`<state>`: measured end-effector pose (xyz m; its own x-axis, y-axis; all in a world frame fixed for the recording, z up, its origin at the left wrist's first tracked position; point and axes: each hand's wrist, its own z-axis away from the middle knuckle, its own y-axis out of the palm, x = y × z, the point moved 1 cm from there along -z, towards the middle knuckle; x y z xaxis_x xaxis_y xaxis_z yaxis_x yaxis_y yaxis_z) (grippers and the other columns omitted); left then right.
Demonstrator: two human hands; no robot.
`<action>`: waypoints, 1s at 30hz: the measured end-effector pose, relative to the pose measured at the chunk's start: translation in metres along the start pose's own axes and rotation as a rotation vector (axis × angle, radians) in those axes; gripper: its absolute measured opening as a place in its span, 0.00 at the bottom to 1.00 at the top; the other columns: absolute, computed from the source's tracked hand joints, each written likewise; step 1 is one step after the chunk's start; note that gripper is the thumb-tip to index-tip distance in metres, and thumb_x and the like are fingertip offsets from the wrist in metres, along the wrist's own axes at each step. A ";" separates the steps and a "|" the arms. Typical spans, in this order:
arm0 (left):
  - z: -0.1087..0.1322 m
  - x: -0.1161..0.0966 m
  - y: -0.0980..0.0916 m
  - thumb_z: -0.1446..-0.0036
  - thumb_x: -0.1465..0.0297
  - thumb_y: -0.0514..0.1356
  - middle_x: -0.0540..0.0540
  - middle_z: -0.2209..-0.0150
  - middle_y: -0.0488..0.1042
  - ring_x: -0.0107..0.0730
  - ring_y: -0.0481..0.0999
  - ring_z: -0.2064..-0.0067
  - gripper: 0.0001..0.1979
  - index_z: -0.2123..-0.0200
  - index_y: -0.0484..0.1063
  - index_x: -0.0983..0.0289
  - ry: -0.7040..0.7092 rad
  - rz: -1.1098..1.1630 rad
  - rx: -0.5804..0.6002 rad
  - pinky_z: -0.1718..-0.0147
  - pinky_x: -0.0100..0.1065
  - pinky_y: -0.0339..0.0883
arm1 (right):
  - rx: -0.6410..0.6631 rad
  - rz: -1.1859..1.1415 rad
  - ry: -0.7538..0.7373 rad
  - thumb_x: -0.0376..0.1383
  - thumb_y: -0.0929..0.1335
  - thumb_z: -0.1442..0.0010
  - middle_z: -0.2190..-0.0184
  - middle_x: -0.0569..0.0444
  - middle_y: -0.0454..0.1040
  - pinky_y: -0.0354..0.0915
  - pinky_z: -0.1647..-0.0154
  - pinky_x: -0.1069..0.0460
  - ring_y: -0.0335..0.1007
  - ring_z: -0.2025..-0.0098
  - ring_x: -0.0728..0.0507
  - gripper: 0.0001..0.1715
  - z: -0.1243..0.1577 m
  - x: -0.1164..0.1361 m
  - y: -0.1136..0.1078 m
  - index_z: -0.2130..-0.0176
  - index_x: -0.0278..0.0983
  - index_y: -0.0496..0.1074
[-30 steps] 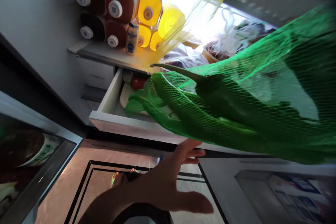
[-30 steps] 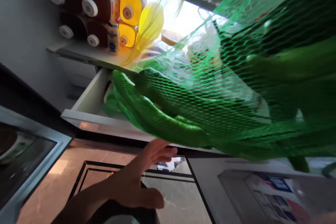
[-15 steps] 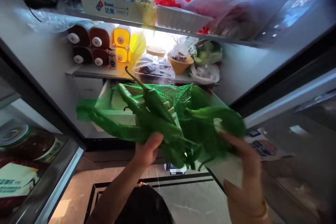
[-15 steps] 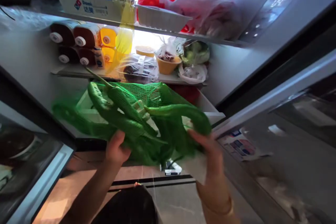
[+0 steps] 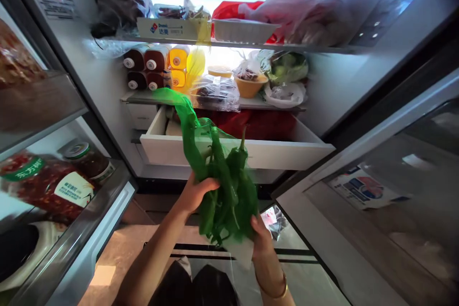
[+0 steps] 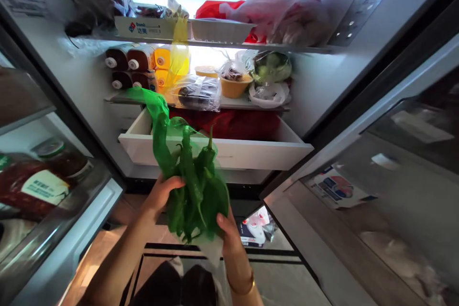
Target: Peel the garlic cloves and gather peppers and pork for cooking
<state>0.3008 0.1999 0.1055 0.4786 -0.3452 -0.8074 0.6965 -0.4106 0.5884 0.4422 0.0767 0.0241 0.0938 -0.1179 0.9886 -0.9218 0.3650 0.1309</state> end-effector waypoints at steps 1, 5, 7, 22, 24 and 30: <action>0.003 0.002 0.000 0.64 0.70 0.70 0.48 0.74 0.78 0.33 0.76 0.73 0.28 0.54 0.75 0.65 -0.017 0.000 -0.021 0.73 0.32 0.70 | 0.030 -0.068 0.010 0.67 0.67 0.55 0.48 0.47 0.76 0.62 0.40 0.31 0.66 0.39 0.27 0.50 -0.001 0.003 -0.002 0.38 0.52 0.63; 0.015 0.017 0.009 0.63 0.73 0.66 0.48 0.73 0.78 0.34 0.76 0.73 0.29 0.52 0.74 0.64 -0.076 -0.009 -0.093 0.72 0.33 0.70 | 0.185 -0.287 0.093 0.58 0.78 0.63 0.42 0.46 0.71 0.64 0.41 0.36 0.65 0.38 0.31 0.63 0.003 0.019 -0.011 0.34 0.50 0.55; 0.022 0.029 0.019 0.62 0.74 0.65 0.48 0.71 0.79 0.35 0.77 0.70 0.29 0.51 0.74 0.63 -0.062 -0.026 -0.118 0.69 0.33 0.70 | 0.186 -0.237 0.121 0.48 0.80 0.61 0.41 0.48 0.70 0.64 0.40 0.38 0.66 0.38 0.34 0.63 0.012 0.023 -0.014 0.34 0.49 0.52; 0.075 0.084 0.044 0.59 0.71 0.70 0.51 0.63 0.81 0.38 0.80 0.64 0.35 0.44 0.69 0.60 -0.022 -0.044 -0.045 0.63 0.35 0.73 | 0.058 -0.360 0.321 0.42 0.79 0.54 0.48 0.51 0.77 0.72 0.47 0.42 0.76 0.48 0.36 0.43 0.070 0.006 -0.054 0.42 0.45 0.64; 0.079 0.084 0.046 0.58 0.70 0.70 0.52 0.61 0.81 0.38 0.81 0.63 0.36 0.43 0.68 0.60 -0.028 -0.071 -0.001 0.61 0.36 0.74 | 0.052 -0.397 0.356 0.42 0.79 0.55 0.48 0.51 0.77 0.74 0.49 0.43 0.76 0.49 0.36 0.44 0.074 0.003 -0.057 0.42 0.45 0.64; 0.084 0.094 0.049 0.56 0.68 0.70 0.54 0.61 0.81 0.44 0.81 0.58 0.34 0.43 0.70 0.60 -0.094 -0.077 0.123 0.56 0.41 0.74 | 0.063 -0.404 0.337 0.42 0.80 0.58 0.50 0.51 0.79 0.73 0.48 0.43 0.77 0.50 0.36 0.45 0.086 -0.001 -0.065 0.43 0.45 0.66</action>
<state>0.3352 0.0766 0.0624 0.3704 -0.3837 -0.8459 0.6559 -0.5369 0.5307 0.4700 -0.0264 0.0085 0.5521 0.0698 0.8308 -0.8072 0.2944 0.5117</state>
